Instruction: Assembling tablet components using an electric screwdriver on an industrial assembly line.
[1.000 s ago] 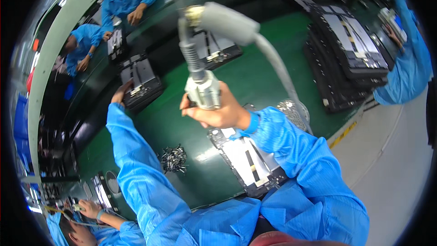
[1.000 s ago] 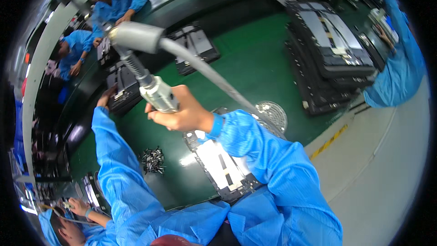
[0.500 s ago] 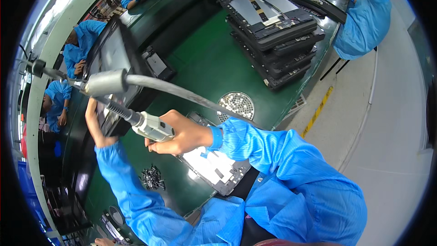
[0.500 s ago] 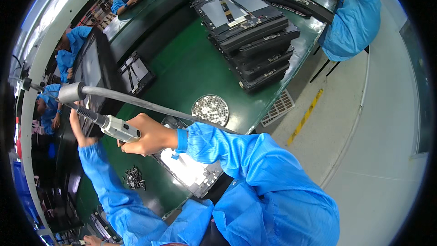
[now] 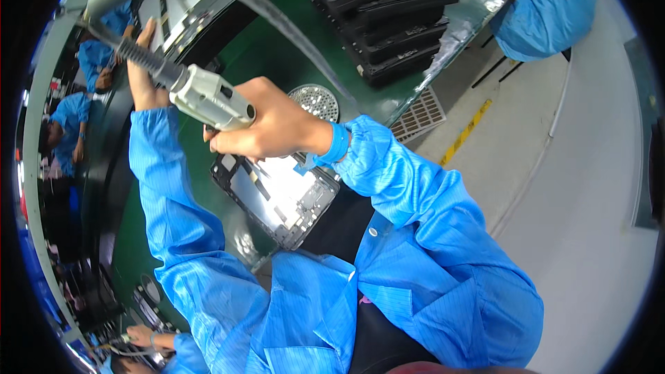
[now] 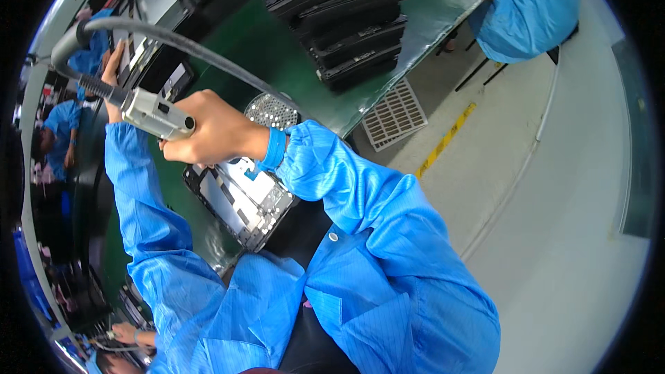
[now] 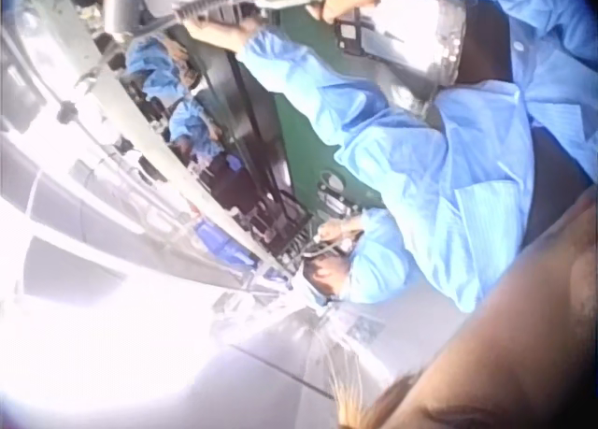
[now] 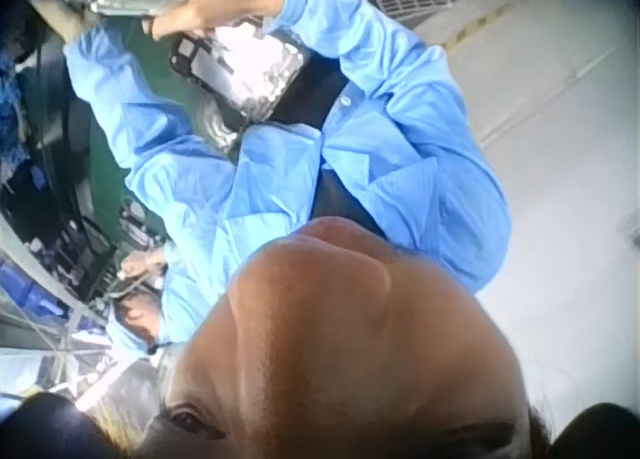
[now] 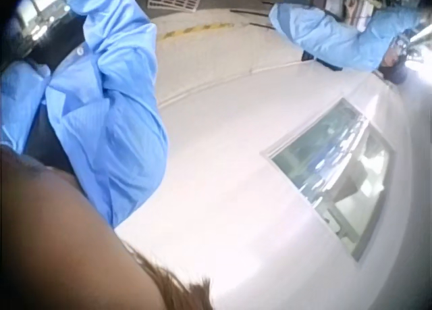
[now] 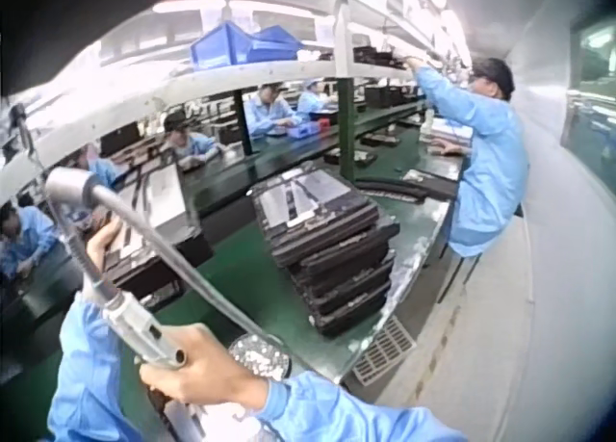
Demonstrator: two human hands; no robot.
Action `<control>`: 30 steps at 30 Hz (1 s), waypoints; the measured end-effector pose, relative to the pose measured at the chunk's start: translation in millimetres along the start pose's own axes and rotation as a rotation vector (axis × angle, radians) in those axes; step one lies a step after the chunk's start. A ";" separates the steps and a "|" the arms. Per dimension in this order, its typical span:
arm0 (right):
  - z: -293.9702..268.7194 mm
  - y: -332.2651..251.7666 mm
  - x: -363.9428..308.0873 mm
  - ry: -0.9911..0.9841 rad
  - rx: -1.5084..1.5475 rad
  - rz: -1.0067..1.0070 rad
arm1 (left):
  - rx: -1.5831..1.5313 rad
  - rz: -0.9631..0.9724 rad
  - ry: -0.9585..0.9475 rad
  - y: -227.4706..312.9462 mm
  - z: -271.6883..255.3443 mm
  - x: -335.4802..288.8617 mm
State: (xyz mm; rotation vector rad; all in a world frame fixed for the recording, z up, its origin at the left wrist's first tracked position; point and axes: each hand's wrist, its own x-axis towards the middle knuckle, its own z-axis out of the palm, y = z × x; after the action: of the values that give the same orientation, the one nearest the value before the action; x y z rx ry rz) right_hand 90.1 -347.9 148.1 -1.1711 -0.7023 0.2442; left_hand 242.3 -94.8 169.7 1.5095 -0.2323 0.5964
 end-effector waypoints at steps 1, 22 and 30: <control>2.4 1.9 1.1 -0.020 0.009 0.008 | -0.328 -0.286 -0.053 10.0 -24.2 -21.4; 38.2 37.9 31.2 -0.008 -0.019 0.124 | 0.371 -0.846 0.923 245.9 -332.7 -510.0; 42.3 53.7 34.3 -0.032 0.024 0.126 | 0.194 -1.033 0.799 177.6 -388.9 -484.2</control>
State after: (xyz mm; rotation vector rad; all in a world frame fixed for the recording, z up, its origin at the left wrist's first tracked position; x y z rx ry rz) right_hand 99.6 -276.8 121.3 -1.1923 -0.6527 0.3769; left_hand -336.5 167.2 53.1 1.2389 1.1801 0.3222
